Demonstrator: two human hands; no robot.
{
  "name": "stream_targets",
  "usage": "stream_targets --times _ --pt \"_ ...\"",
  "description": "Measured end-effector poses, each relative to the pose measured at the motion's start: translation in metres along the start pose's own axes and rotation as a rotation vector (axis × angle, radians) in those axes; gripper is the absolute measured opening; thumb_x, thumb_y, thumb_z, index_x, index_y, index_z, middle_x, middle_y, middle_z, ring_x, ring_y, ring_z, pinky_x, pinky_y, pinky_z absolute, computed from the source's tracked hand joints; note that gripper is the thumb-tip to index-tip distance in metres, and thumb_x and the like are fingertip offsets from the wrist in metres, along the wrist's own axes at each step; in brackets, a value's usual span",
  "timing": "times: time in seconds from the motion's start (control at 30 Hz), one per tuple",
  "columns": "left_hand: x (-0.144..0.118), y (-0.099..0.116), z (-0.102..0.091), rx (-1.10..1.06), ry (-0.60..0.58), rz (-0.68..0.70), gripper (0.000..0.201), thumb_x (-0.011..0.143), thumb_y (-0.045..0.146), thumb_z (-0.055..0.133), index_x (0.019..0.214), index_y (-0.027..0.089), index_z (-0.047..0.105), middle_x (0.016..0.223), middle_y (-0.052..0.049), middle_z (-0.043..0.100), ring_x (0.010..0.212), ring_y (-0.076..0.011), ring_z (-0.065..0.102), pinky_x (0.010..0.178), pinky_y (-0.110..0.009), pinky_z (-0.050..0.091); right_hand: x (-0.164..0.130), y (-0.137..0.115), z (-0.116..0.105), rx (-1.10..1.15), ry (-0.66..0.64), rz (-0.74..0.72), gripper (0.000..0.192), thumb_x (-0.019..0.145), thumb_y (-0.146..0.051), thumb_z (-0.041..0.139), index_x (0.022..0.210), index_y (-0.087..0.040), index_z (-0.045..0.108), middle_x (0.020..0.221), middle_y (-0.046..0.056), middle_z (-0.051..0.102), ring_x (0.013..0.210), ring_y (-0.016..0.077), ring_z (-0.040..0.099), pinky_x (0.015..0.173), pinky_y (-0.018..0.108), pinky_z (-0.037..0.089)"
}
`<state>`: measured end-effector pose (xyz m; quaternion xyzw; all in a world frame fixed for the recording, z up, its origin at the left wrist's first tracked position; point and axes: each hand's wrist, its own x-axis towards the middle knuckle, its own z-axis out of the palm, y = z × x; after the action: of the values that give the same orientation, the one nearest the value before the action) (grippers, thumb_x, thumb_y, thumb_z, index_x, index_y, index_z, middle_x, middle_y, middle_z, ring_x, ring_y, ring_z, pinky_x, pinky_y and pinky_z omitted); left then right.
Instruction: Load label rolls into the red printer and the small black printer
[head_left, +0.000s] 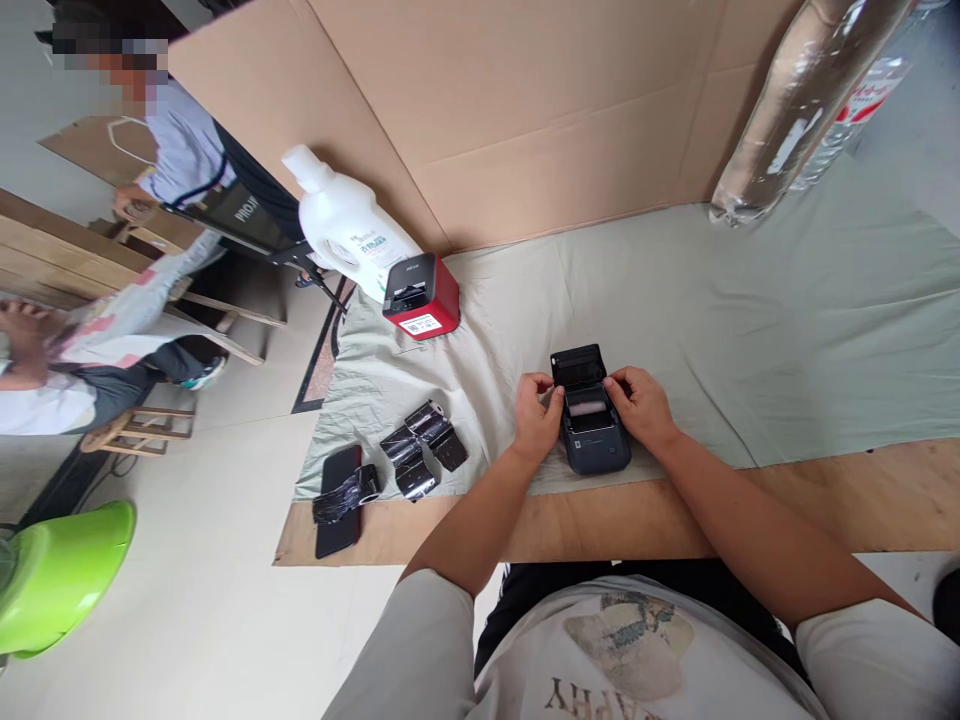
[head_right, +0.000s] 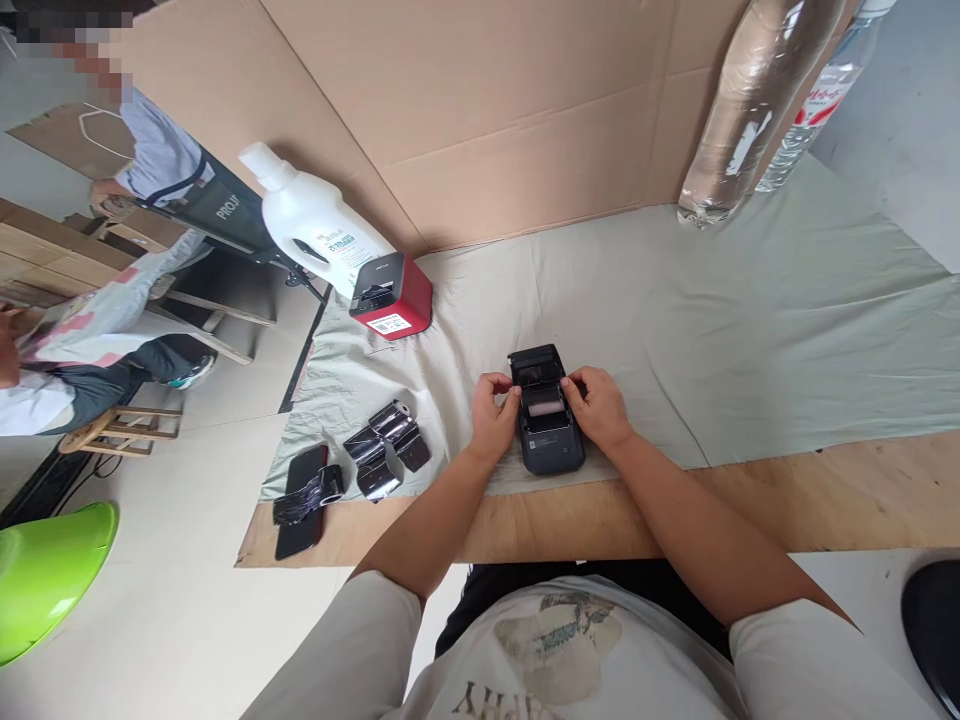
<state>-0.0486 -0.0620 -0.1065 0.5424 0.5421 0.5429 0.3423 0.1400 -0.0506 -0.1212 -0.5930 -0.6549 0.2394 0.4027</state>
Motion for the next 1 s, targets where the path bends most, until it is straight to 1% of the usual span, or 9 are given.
stream_targets --times 0.07,0.13,0.23,0.33,0.53,0.67,0.77,0.83,1.0 --pt "-0.003 0.008 -0.003 0.101 -0.063 0.113 0.023 0.081 0.044 0.069 0.084 0.023 0.059 0.090 -0.006 0.057 0.094 -0.0249 0.052 0.095 -0.042 0.039 0.000 0.001 0.001 -0.008 -0.007 -0.003 0.043 0.092 -0.060 0.040 0.076 -0.025 0.058 0.082 0.010 0.068 0.085 0.0267 0.061 0.078 0.042 0.048" --pt "-0.006 0.018 -0.004 0.160 -0.189 0.181 0.024 0.080 0.044 0.068 0.090 0.023 0.062 0.095 -0.008 0.060 0.098 -0.0270 0.051 0.097 -0.044 0.037 0.001 0.002 0.001 -0.005 -0.017 0.008 0.040 0.092 -0.057 0.040 0.077 -0.025 0.058 0.083 0.010 0.068 0.085 0.0268 0.061 0.079 0.042 0.048" --pt "-0.011 0.027 -0.003 0.241 -0.314 0.205 0.040 0.075 0.046 0.074 0.105 0.022 0.065 0.105 -0.011 0.063 0.106 -0.0310 0.049 0.101 -0.047 0.033 0.002 0.002 0.001 0.005 -0.030 0.019 0.037 0.091 -0.055 0.042 0.077 -0.024 0.059 0.083 0.010 0.068 0.085 0.0268 0.062 0.079 0.042 0.048" --pt "-0.012 0.026 0.001 0.296 -0.322 0.162 0.043 0.069 0.046 0.081 0.105 0.024 0.070 0.107 -0.011 0.064 0.111 -0.0340 0.046 0.105 -0.050 0.030 0.002 0.003 0.000 0.013 -0.034 0.020 0.036 0.090 -0.053 0.043 0.077 -0.024 0.059 0.084 0.010 0.069 0.085 0.0268 0.062 0.079 0.042 0.048" --pt "-0.010 0.016 0.008 0.269 -0.261 0.061 0.006 0.075 0.030 0.074 0.079 0.026 0.076 0.094 -0.009 0.065 0.102 -0.0306 0.049 0.103 -0.052 0.034 0.003 0.006 0.001 0.014 -0.035 0.010 0.037 0.090 -0.054 0.043 0.078 -0.024 0.061 0.083 0.009 0.068 0.084 0.0258 0.062 0.078 0.041 0.049" --pt "-0.008 0.030 0.005 0.028 -0.226 0.082 0.006 0.078 0.031 0.073 0.077 0.025 0.074 0.094 -0.008 0.067 0.099 -0.0271 0.056 0.099 -0.047 0.039 0.004 0.008 0.002 0.010 -0.023 -0.004 0.038 0.090 -0.054 0.042 0.077 -0.023 0.061 0.080 0.009 0.068 0.081 0.0252 0.061 0.075 0.040 0.048" --pt "-0.009 0.045 -0.012 -0.222 -0.211 0.027 0.016 0.083 0.039 0.071 0.086 0.023 0.073 0.098 -0.007 0.069 0.095 -0.0243 0.062 0.093 -0.042 0.044 0.004 0.010 0.002 0.016 -0.037 -0.009 0.038 0.089 -0.054 0.043 0.077 -0.023 0.061 0.080 0.009 0.068 0.079 0.0250 0.061 0.075 0.040 0.048" --pt "-0.012 0.052 -0.033 -0.261 -0.204 -0.020 0.020 0.084 0.041 0.070 0.091 0.022 0.073 0.097 -0.007 0.071 0.093 -0.0231 0.064 0.089 -0.039 0.047 0.004 0.011 0.001 0.022 -0.045 -0.016 0.037 0.088 -0.053 0.044 0.077 -0.023 0.061 0.080 0.009 0.068 0.079 0.0250 0.061 0.075 0.040 0.047" --pt "-0.027 0.048 -0.109 0.076 -0.209 0.023 0.012 0.081 0.032 0.071 0.089 0.023 0.075 0.094 -0.006 0.073 0.090 -0.0223 0.066 0.086 -0.037 0.051 0.005 0.012 0.001 0.022 -0.041 -0.019 0.035 0.088 -0.052 0.045 0.078 -0.023 0.061 0.080 0.009 0.069 0.078 0.0253 0.061 0.074 0.041 0.047"
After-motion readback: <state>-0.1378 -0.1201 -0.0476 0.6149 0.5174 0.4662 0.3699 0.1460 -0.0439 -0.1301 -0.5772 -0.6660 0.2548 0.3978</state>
